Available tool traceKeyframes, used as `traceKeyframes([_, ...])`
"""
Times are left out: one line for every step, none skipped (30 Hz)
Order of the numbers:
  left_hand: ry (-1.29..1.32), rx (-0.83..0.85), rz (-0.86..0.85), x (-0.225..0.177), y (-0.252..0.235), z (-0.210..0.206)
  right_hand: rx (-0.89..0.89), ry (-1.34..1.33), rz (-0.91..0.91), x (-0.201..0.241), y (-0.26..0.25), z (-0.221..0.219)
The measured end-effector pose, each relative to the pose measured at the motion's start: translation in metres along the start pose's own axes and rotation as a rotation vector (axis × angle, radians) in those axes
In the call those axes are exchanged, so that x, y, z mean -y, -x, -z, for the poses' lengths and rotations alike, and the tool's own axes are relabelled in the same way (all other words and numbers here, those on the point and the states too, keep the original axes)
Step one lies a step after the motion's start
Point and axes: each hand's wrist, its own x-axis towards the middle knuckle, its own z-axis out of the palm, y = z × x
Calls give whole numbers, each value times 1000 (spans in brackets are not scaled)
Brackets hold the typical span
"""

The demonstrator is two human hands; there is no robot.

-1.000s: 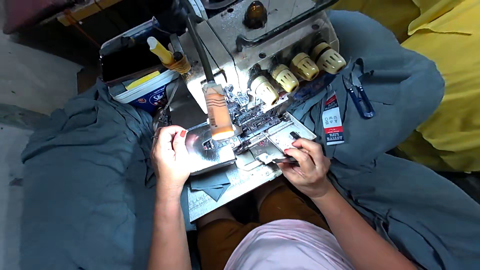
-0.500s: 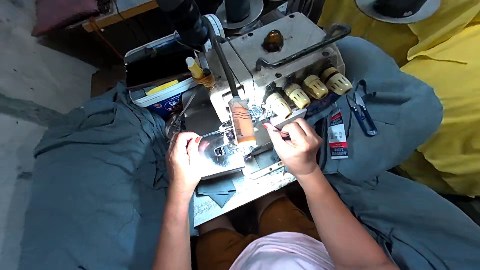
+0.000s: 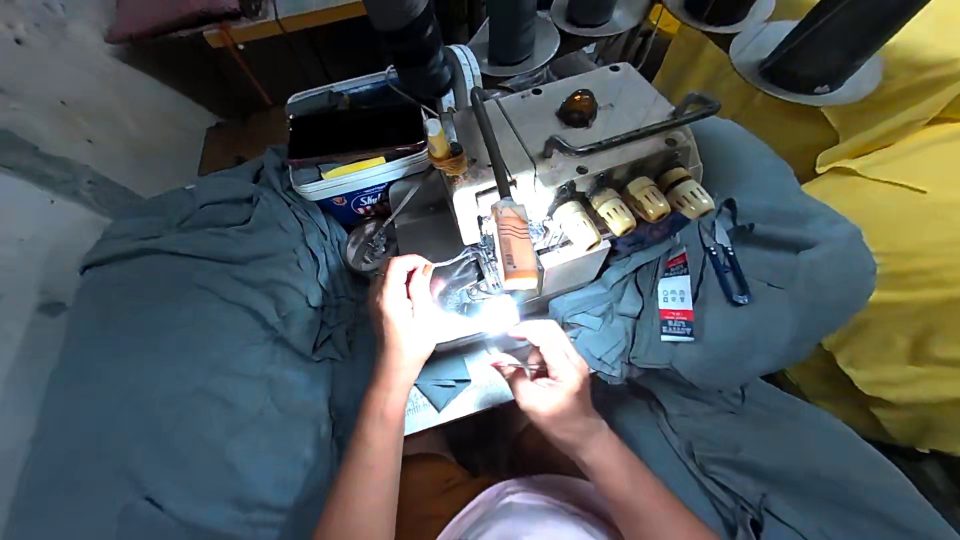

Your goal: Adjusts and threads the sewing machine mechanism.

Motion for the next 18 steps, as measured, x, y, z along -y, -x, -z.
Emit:
traceKeyframes([1,-12,-4,1,0,-1,-13,-10,-7,-2,3,-5])
traceKeyframes([20,-29,1,2,0,-2,-31,-30,-42,-3,3,-8])
traceKeyframes([53,-48,11,3,1,-3,-49,-56,-98,-3,2,-9])
traceKeyframes([90,-70,18,4,2,-3,-61,-79,-162,-2,-1,-9])
traceKeyframes([131,-94,21,5,2,-4,-57,-100,-225,-3,-3,-8])
traceKeyframes([164,-119,23,5,2,-6,-46,-107,-273,-4,-6,-6])
traceKeyframes([191,-139,26,6,2,-7,-33,-105,-307,-5,-9,-4])
traceKeyframes([217,-151,28,7,2,-8,-14,-93,-325,-6,-10,-3])
traceKeyframes([248,-158,32,9,2,-10,9,-83,-332,-6,-10,-2])
traceKeyframes([276,-154,48,10,2,-11,33,-76,-341,-5,-10,-1])
traceKeyframes([301,-150,70,10,2,-11,54,-74,-354,-4,-11,0])
traceKeyframes([323,-148,97,10,2,-12,73,-76,-364,-4,-12,2])
traceKeyframes([339,-144,120,9,2,-12,90,-78,-368,-3,-12,2])
traceKeyframes([348,-142,136,9,2,-12,107,-73,-364,-3,-14,4])
traceKeyframes([359,-139,144,9,2,-13,124,-66,-362,-3,-15,5])
traceKeyframes([367,-138,149,9,2,-13,143,-65,-370,-2,-16,7])
traceKeyframes([374,-135,158,8,2,-13,162,-70,-393,-2,-17,9])
traceKeyframes([386,-132,169,8,2,-13,183,-83,-434,-1,-18,11])
